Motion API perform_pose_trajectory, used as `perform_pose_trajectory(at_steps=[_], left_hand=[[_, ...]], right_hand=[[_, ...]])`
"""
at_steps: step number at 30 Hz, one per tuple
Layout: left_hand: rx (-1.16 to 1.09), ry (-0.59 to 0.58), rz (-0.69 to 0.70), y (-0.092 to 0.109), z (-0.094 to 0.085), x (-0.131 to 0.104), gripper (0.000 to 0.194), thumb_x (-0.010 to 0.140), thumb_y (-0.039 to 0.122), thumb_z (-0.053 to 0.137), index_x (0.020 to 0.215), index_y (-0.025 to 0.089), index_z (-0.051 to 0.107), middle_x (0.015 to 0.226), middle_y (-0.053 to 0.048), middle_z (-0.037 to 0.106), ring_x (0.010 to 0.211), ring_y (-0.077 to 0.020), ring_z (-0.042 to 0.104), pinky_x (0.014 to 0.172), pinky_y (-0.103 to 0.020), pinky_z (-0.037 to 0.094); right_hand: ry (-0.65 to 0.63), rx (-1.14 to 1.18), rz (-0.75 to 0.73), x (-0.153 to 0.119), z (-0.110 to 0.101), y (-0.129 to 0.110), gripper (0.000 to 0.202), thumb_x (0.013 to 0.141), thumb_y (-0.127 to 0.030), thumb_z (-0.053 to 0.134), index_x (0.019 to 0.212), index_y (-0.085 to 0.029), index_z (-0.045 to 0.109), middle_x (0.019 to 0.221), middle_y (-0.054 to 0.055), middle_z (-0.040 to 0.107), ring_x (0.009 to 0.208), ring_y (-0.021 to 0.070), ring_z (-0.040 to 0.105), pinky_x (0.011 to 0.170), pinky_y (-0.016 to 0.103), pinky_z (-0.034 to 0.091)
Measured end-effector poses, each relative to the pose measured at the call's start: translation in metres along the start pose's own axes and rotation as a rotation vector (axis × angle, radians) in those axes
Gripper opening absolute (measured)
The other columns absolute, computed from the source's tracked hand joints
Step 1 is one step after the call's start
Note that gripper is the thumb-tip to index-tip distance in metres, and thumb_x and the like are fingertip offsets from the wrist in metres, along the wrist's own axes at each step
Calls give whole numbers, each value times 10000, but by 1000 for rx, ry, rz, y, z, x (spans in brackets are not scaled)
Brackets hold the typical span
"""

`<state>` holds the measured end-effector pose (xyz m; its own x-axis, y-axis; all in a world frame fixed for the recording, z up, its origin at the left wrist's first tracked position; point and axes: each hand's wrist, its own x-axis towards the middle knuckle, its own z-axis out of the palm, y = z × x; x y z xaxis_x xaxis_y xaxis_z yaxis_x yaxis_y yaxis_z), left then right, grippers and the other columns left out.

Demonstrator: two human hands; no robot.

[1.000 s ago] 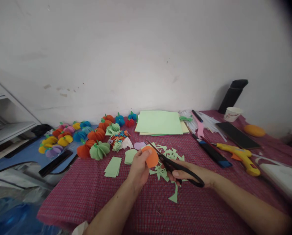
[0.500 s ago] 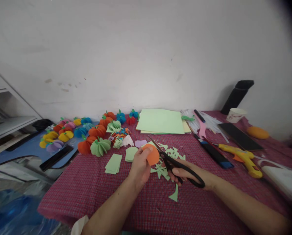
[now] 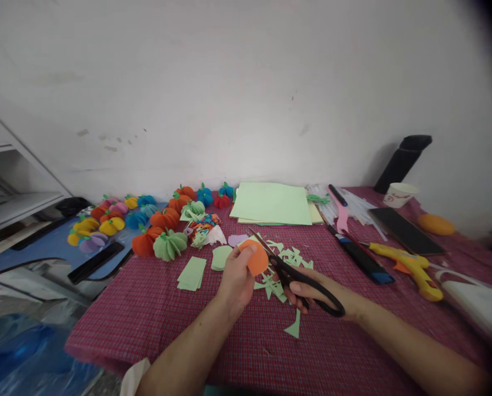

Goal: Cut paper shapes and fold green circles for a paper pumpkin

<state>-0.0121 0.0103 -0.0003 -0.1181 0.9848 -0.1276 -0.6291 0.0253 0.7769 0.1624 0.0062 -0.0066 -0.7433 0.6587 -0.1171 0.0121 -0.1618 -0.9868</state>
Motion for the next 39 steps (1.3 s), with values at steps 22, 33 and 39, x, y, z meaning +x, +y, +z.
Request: perform_pose_trajectory(at_steps=[22, 33, 39], left_hand=[[2, 5, 4, 0, 0, 0, 162, 625, 226, 653, 706, 142, 541, 620, 22, 561, 544, -81, 506, 567, -218, 380], [2, 5, 11, -2, -1, 1, 166, 625, 232, 654, 716, 142, 548, 622, 24, 562, 552, -82, 509, 575, -218, 378], [19, 3, 14, -2, -1, 0, 151, 635, 240, 640, 705, 149, 541, 622, 27, 557, 553, -85, 506, 572, -221, 375]], right_hand=[[29, -16, -2, 1, 0, 3, 347, 779, -436, 534, 984, -158, 489, 652, -18, 455, 539, 73, 424, 474, 194, 370], [30, -33, -9, 2, -1, 4, 381, 773, -444, 537, 1017, -155, 491, 623, -29, 444, 511, 69, 404, 459, 195, 358], [29, -56, -13, 1, -1, 3, 399, 774, -449, 536, 1035, -151, 488, 612, -36, 435, 512, 72, 413, 469, 201, 362]])
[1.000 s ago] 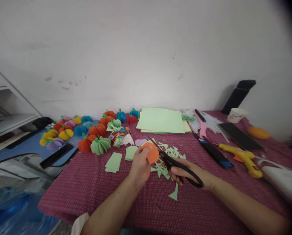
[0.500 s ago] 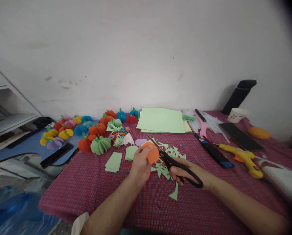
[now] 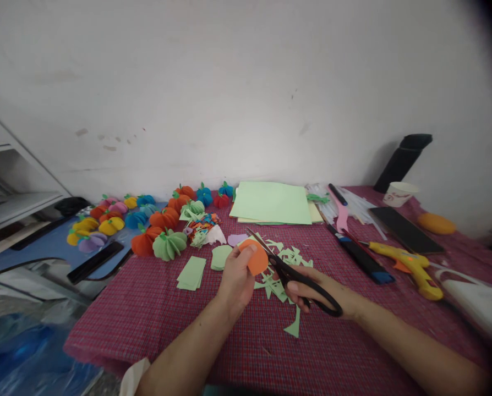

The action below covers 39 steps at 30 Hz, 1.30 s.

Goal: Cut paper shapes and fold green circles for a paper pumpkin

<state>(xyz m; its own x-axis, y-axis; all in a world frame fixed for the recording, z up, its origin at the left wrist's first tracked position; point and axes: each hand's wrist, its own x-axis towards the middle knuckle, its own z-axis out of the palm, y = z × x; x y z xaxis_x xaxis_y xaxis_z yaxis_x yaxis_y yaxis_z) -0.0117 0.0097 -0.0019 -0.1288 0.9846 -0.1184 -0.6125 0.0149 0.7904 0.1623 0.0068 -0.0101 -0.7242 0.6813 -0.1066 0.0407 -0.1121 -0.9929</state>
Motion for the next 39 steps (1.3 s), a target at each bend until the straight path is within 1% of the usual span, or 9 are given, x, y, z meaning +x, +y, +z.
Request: perform_pose_trajectory(at_steps=[8, 18, 24, 30, 35, 39], left_hand=[[-13, 6, -7, 0, 1, 1, 176, 611, 244, 660, 709, 146, 550, 616, 27, 557, 542, -82, 505, 562, -222, 376], [-12, 9, -9, 1, 0, 1, 171, 619, 229, 659, 720, 148, 548, 612, 32, 549, 541, -75, 495, 560, -215, 375], [3, -9, -21, 2, -1, 0, 164, 618, 214, 658, 717, 142, 549, 612, 26, 550, 539, -75, 494, 549, -213, 372], [2, -4, -27, 3, 0, 0, 165, 617, 202, 654, 715, 139, 537, 615, 28, 551, 543, -77, 501, 539, -212, 381], [19, -14, -40, 3, 0, -1, 151, 623, 192, 643, 709, 137, 532, 594, 32, 545, 517, -76, 497, 516, -214, 386], [43, -39, -46, 3, 0, -2, 135, 622, 191, 640, 688, 137, 536, 591, 28, 556, 509, -83, 513, 497, -215, 384]], right_hand=[[20, -6, 0, 1, 1, -1, 387, 764, -455, 541, 998, -150, 499, 589, -41, 431, 479, 66, 395, 447, 199, 345], [32, -30, 10, 0, -2, -3, 340, 757, -453, 548, 883, -139, 516, 550, -48, 436, 436, 51, 387, 423, 186, 337], [-4, -104, 47, -4, -10, -11, 380, 766, -459, 537, 973, -140, 525, 567, -45, 434, 432, 44, 386, 420, 175, 334], [-9, -130, 63, -6, -13, -15, 396, 764, -486, 524, 951, -137, 531, 556, -46, 429, 425, 46, 384, 407, 170, 337], [-32, -178, 57, -9, -22, -17, 378, 766, -454, 539, 984, -145, 535, 569, -45, 433, 443, 45, 390, 413, 161, 326], [-57, -208, 93, -12, -29, -22, 372, 773, -433, 542, 1010, -146, 539, 564, -45, 435, 441, 43, 391, 419, 164, 333]])
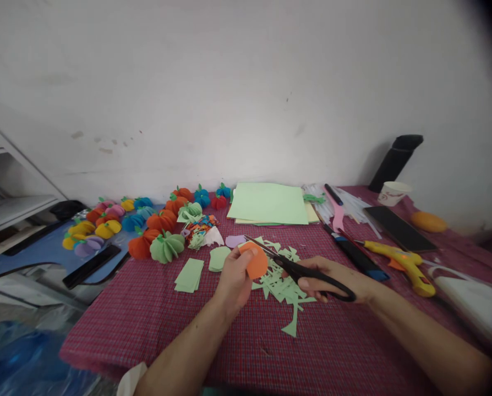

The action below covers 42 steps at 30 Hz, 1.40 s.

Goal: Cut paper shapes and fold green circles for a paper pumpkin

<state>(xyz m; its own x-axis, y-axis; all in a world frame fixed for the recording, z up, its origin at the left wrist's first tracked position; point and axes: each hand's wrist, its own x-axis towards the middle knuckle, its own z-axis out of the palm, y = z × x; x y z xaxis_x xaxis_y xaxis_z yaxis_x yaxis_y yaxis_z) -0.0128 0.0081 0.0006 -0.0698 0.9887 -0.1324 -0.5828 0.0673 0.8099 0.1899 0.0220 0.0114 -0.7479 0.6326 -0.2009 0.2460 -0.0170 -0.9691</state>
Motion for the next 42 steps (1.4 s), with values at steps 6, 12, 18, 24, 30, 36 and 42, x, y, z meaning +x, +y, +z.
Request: perform_pose_trajectory(at_steps=[6, 12, 18, 24, 30, 36, 42], left_hand=[[15, 1, 5, 0, 1, 0, 136, 616, 191, 644, 687, 135, 542, 585, 29, 558, 506, -75, 511, 503, -208, 386], [60, -13, -2, 2, 1, -1, 144, 616, 201, 642, 700, 135, 546, 589, 22, 565, 501, -83, 513, 493, -213, 382], [95, -43, -3, 1, 0, -1, 128, 616, 199, 636, 669, 137, 537, 568, 27, 540, 488, -78, 487, 486, -214, 377], [116, -47, -12, 1, 0, -2, 116, 612, 192, 630, 646, 141, 532, 563, 28, 538, 484, -79, 479, 485, -216, 374], [98, -31, -41, 2, 2, -1, 130, 597, 191, 641, 681, 136, 558, 622, -3, 591, 536, -98, 522, 519, -224, 395], [131, -87, -81, 3, 0, -4, 138, 590, 201, 654, 675, 132, 570, 611, -5, 595, 521, -95, 518, 518, -224, 395], [249, -205, -162, 2, -1, -9, 145, 569, 191, 676, 610, 136, 548, 568, 6, 579, 485, -83, 496, 501, -214, 370]], right_hand=[[-13, 4, 10, 0, -1, -1, 376, 775, -420, 547, 1024, -139, 537, 559, -49, 429, 440, 38, 391, 418, 157, 333], [-11, -53, -3, -3, -7, 0, 370, 773, -407, 551, 1025, -137, 541, 569, -52, 415, 441, 36, 383, 413, 153, 335], [-28, -136, 8, -6, -17, 3, 379, 772, -406, 549, 1055, -154, 542, 600, -44, 414, 457, 45, 392, 420, 165, 352], [-23, -191, 24, -8, -19, 0, 404, 772, -428, 536, 1081, -167, 543, 591, -47, 408, 424, 38, 371, 388, 155, 319], [0, -183, -12, -10, -16, -7, 435, 779, -442, 521, 1110, -160, 511, 652, -28, 436, 487, 56, 401, 451, 178, 365], [-61, -221, -82, -14, -26, -9, 503, 789, -457, 496, 1185, -150, 460, 807, 16, 480, 681, 110, 458, 625, 239, 415], [-171, -361, -107, -23, -49, -8, 523, 763, -467, 518, 1151, -115, 505, 870, 39, 519, 776, 148, 466, 697, 275, 405]])
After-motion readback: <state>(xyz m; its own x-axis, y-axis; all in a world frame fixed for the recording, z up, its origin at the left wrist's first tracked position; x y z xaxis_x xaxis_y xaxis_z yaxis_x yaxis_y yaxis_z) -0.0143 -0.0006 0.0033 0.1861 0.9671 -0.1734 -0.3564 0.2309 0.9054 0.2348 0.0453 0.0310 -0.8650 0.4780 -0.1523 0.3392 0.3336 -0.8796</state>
